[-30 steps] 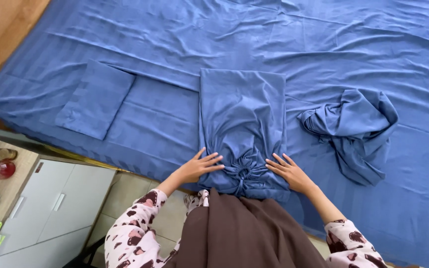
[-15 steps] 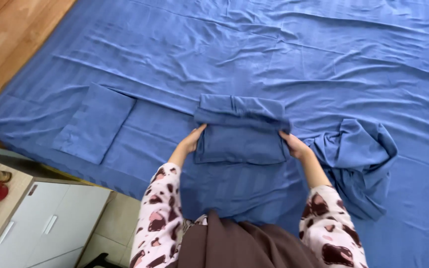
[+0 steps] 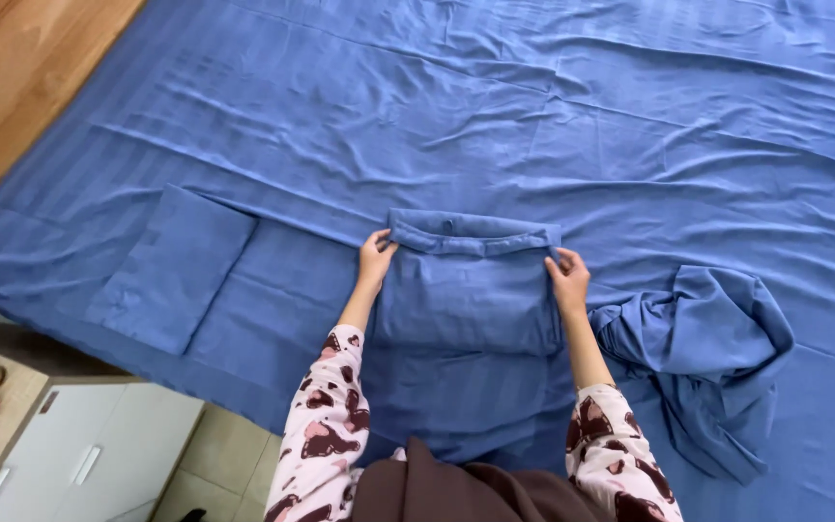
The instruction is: The person folds a blue pillowcase and a blue fitted sheet on a bed. They smooth the fabric, fold the items into neat rectangles, and place the folded bedding on the bed surface.
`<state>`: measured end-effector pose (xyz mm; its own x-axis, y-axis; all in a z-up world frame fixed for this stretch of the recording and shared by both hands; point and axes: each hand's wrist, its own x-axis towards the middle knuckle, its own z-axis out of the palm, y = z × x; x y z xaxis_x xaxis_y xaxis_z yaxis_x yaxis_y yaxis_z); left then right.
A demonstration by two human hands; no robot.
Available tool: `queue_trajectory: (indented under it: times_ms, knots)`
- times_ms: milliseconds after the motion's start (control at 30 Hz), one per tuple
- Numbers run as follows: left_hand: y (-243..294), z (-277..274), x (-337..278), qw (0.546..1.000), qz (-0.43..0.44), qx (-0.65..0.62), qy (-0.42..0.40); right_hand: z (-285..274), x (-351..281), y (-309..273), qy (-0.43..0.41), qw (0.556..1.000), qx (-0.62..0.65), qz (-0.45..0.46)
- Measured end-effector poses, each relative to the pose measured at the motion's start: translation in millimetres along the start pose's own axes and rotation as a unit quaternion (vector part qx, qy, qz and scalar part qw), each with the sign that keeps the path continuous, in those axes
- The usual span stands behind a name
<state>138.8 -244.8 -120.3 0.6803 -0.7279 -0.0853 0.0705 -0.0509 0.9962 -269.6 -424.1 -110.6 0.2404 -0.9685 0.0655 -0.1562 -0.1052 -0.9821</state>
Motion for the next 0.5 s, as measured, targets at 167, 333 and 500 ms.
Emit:
queue_trajectory:
  times_ms: [167, 333, 500]
  knots:
    - [25.7, 19.8, 30.0, 0.999, 0.048, -0.007, 0.014, 13.3, 7.2, -53.1, 0.086, 0.991, 0.077, -0.064]
    - [10.4, 24.1, 24.8, 0.976, 0.027, 0.206, 0.059, 22.3, 2.0, -41.4, 0.117, 0.987, -0.077, -0.073]
    - [105.4, 60.3, -50.0, 0.81, 0.179, 0.54, 0.142, 44.1, -34.9, -100.9, 0.121, 0.93, -0.312, -0.153]
